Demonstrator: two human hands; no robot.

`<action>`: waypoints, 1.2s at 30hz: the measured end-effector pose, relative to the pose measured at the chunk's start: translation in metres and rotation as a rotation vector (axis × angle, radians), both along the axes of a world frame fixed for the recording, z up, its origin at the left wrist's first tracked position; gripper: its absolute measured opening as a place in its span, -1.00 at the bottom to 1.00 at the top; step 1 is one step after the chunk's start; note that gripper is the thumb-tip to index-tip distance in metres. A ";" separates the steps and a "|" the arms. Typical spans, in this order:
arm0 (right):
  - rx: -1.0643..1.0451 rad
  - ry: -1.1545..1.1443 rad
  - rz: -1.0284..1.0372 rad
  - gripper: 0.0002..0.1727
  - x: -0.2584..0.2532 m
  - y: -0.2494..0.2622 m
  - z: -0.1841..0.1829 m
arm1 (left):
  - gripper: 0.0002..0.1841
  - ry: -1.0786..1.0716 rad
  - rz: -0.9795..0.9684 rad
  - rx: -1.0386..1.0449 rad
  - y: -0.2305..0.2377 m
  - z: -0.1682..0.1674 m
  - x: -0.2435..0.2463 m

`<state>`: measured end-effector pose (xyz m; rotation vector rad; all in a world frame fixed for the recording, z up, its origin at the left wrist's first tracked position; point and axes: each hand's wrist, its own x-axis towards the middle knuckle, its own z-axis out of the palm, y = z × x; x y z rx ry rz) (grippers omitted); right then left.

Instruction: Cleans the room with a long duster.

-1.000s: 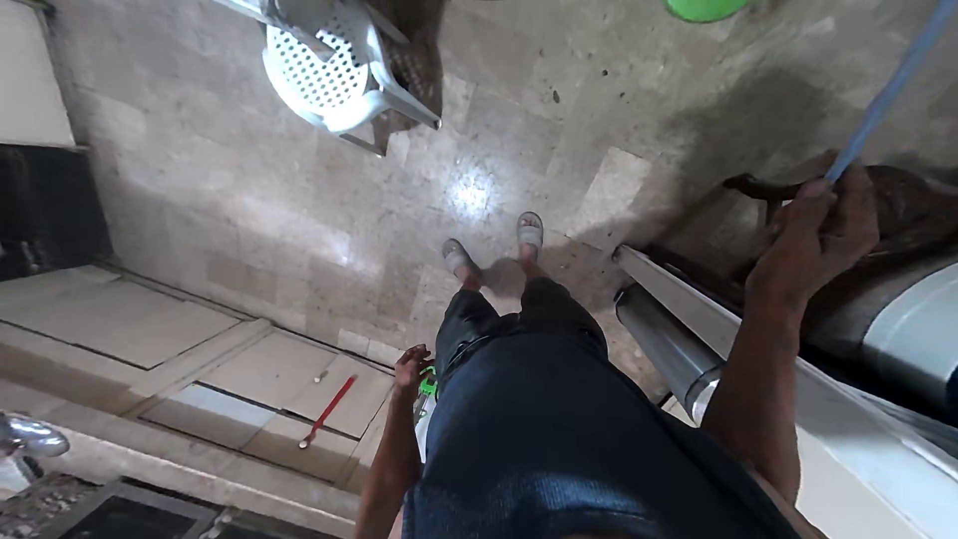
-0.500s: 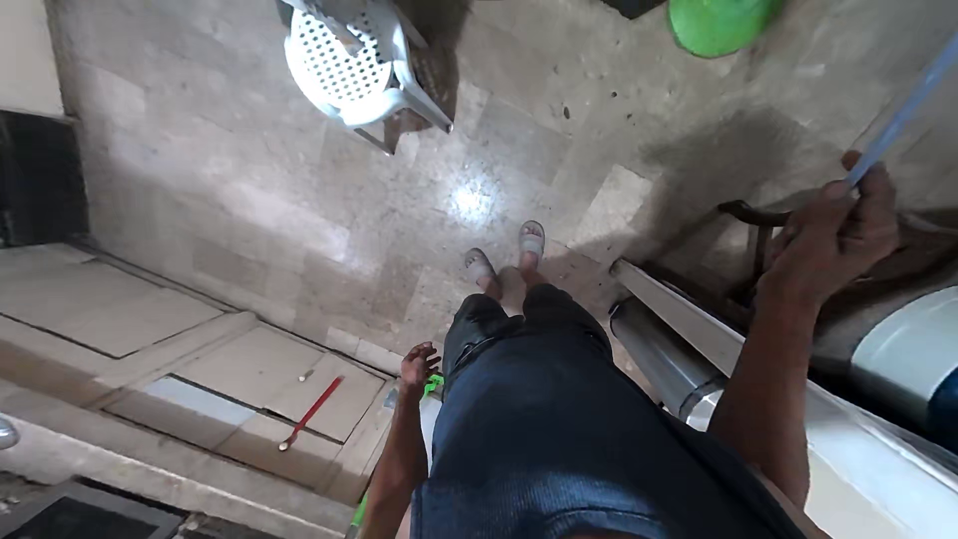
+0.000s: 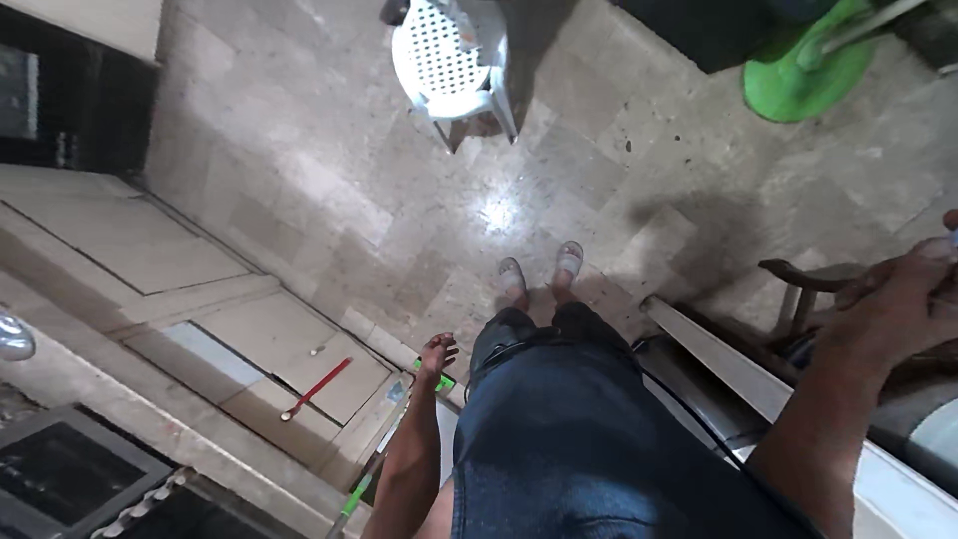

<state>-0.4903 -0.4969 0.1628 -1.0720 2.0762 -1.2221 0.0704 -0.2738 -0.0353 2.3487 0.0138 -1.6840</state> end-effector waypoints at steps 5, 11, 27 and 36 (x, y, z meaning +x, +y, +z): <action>0.007 0.040 0.002 -0.52 0.015 0.000 0.000 | -0.63 0.008 0.020 -0.019 0.010 -0.003 0.012; -0.009 0.020 0.021 -0.53 0.040 -0.007 0.005 | -0.64 0.028 0.073 -0.024 0.033 -0.009 0.018; -0.137 0.182 0.120 -0.50 0.122 -0.011 0.037 | -0.63 0.043 0.150 -0.058 0.064 -0.012 0.051; -0.204 0.010 0.068 -0.48 0.133 -0.011 0.053 | -0.65 0.055 0.163 -0.070 0.055 -0.021 0.062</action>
